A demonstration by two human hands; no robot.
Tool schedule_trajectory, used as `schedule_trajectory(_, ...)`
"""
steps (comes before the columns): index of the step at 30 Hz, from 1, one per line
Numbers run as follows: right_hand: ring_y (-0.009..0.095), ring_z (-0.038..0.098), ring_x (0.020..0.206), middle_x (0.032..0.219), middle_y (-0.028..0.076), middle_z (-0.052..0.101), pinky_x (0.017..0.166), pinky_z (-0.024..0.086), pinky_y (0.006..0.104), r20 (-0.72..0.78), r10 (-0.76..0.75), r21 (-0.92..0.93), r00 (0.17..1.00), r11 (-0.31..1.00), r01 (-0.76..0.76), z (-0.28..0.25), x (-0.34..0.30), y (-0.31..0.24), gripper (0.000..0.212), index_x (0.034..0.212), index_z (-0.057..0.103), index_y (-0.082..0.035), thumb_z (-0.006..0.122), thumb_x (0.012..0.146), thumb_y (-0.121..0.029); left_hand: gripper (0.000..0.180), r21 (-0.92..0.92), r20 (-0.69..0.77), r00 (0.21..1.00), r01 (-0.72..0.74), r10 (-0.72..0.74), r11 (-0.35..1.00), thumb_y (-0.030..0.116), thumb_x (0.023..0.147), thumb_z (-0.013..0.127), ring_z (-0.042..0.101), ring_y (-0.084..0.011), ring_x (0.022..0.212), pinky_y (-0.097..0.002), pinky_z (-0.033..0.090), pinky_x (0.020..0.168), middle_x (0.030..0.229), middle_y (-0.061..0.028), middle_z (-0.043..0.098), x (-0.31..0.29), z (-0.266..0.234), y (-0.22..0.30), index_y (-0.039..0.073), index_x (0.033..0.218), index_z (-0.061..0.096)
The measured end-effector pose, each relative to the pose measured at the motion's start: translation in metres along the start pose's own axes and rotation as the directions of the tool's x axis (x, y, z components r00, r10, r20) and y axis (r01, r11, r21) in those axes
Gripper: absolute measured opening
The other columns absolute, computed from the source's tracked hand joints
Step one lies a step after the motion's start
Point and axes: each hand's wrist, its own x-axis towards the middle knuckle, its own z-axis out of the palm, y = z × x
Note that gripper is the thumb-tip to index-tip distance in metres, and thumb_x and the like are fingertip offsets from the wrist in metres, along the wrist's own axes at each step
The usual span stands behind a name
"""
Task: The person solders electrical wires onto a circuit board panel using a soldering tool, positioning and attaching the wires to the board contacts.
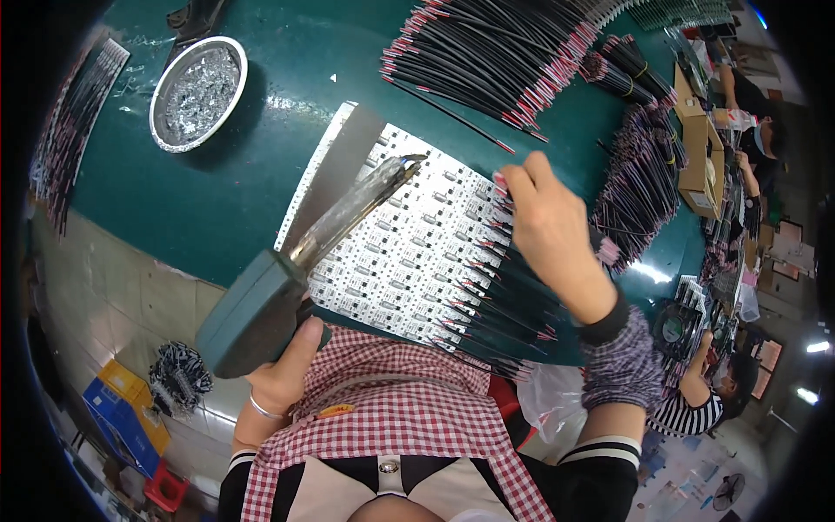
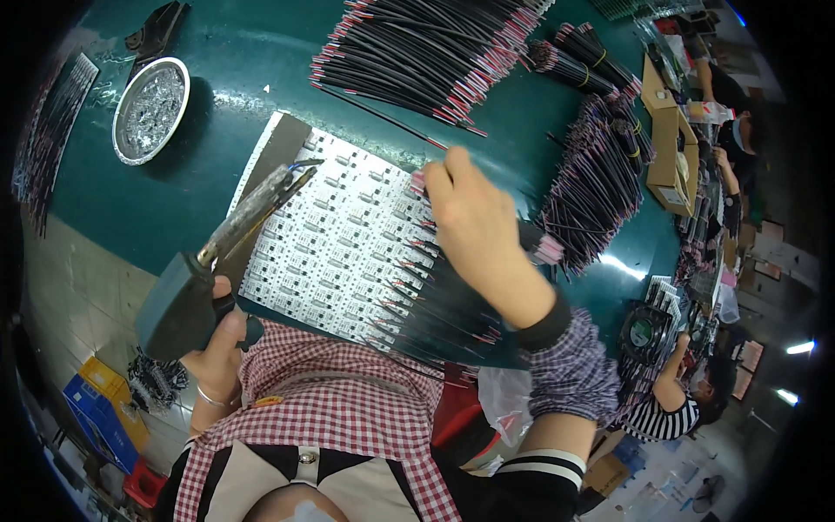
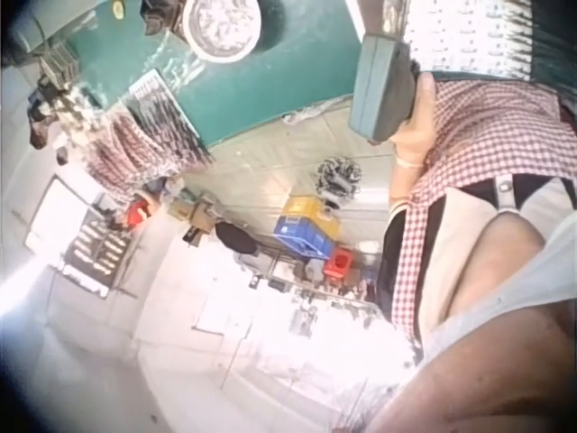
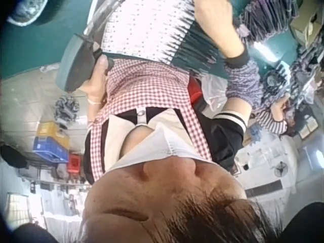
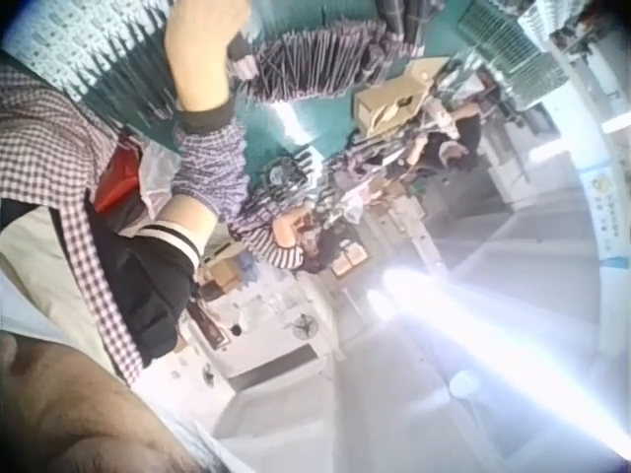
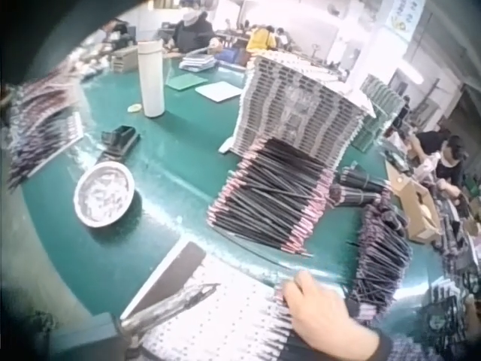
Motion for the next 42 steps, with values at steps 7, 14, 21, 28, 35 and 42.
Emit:
schedule_trajectory(7, 0.030, 0.060, 0.072, 0.091, 0.011, 0.056, 0.064, 0.051, 0.0383, -0.284, 0.235, 0.427, 0.930, 0.899, -0.097, 0.043, -0.020, -0.018, 0.058, 0.115, 0.066, -0.005, 0.059, 0.061, 0.017, 0.049, 0.084, 0.236, 0.966, -0.132, 0.109, 0.988, -0.005, 0.080, 0.075, 0.066, -0.0234, 0.104, -0.0359, 0.052, 0.092, 0.120, -0.0166, 0.067, 0.023, 0.013, 0.019, -0.004, 0.127, 0.060)
schedule_trajectory(14, 0.027, 0.060, 0.079, 0.090, 0.011, 0.057, 0.061, 0.051, 0.0358, -0.327, 0.156, 0.339, 0.932, 0.940, -0.038, 0.041, -0.017, -0.020, 0.056, 0.115, 0.067, -0.001, 0.061, 0.061, 0.013, 0.049, 0.144, 0.321, 0.947, -0.075, 0.025, 0.987, -0.006, 0.078, 0.077, 0.066, -0.0226, 0.105, -0.0352, 0.052, 0.095, 0.115, -0.0139, 0.068, 0.035, 0.027, 0.022, -0.004, 0.124, 0.062)
schedule_trajectory(21, 0.023, 0.060, 0.071, 0.087, 0.008, 0.061, 0.057, 0.050, 0.0334, -0.406, 0.112, 0.337, 0.907, 0.941, 0.035, 0.038, -0.016, -0.027, 0.041, 0.103, 0.068, -0.002, 0.062, 0.064, 0.010, 0.021, 0.288, 0.222, 0.973, -0.124, 0.060, 0.950, 0.005, 0.079, 0.079, 0.069, -0.0181, 0.073, -0.0270, 0.054, 0.067, 0.087, -0.0106, 0.072, 0.041, 0.040, 0.031, -0.001, 0.099, 0.073)
schedule_trajectory(28, 0.020, 0.059, 0.069, 0.087, 0.006, 0.061, 0.054, 0.047, 0.0302, -0.382, 0.092, 0.310, 0.919, 0.950, 0.034, 0.038, -0.015, -0.025, 0.031, 0.099, 0.068, -0.003, 0.067, 0.069, 0.003, 0.018, 0.438, 0.354, 0.925, -0.296, 0.140, 0.849, 0.004, 0.075, 0.078, 0.068, -0.0259, 0.074, -0.0322, 0.054, 0.065, 0.089, -0.0136, 0.070, 0.052, 0.044, 0.028, 0.000, 0.092, 0.072)
schedule_trajectory(35, 0.020, 0.059, 0.070, 0.087, 0.006, 0.061, 0.054, 0.048, 0.0301, -0.379, 0.088, 0.325, 0.921, 0.945, 0.043, 0.037, -0.014, -0.023, 0.032, 0.101, 0.068, -0.003, 0.068, 0.069, 0.002, 0.015, 0.401, 0.373, 0.924, -0.242, 0.084, 0.884, -0.003, 0.072, 0.075, 0.066, -0.0264, 0.072, -0.0321, 0.053, 0.063, 0.084, -0.0151, 0.067, 0.063, 0.054, 0.042, -0.005, 0.086, 0.070)
schedule_trajectory(42, 0.021, 0.060, 0.070, 0.087, 0.007, 0.061, 0.055, 0.049, 0.0308, -0.375, 0.099, 0.338, 0.922, 0.941, 0.036, 0.033, -0.018, -0.026, 0.032, 0.101, 0.068, -0.002, 0.067, 0.070, 0.002, 0.016, 0.409, 0.412, 0.905, -0.289, 0.107, 0.866, -0.004, 0.071, 0.074, 0.064, -0.0259, 0.069, -0.0313, 0.053, 0.063, 0.083, -0.0152, 0.066, 0.059, 0.051, 0.044, -0.006, 0.087, 0.070)
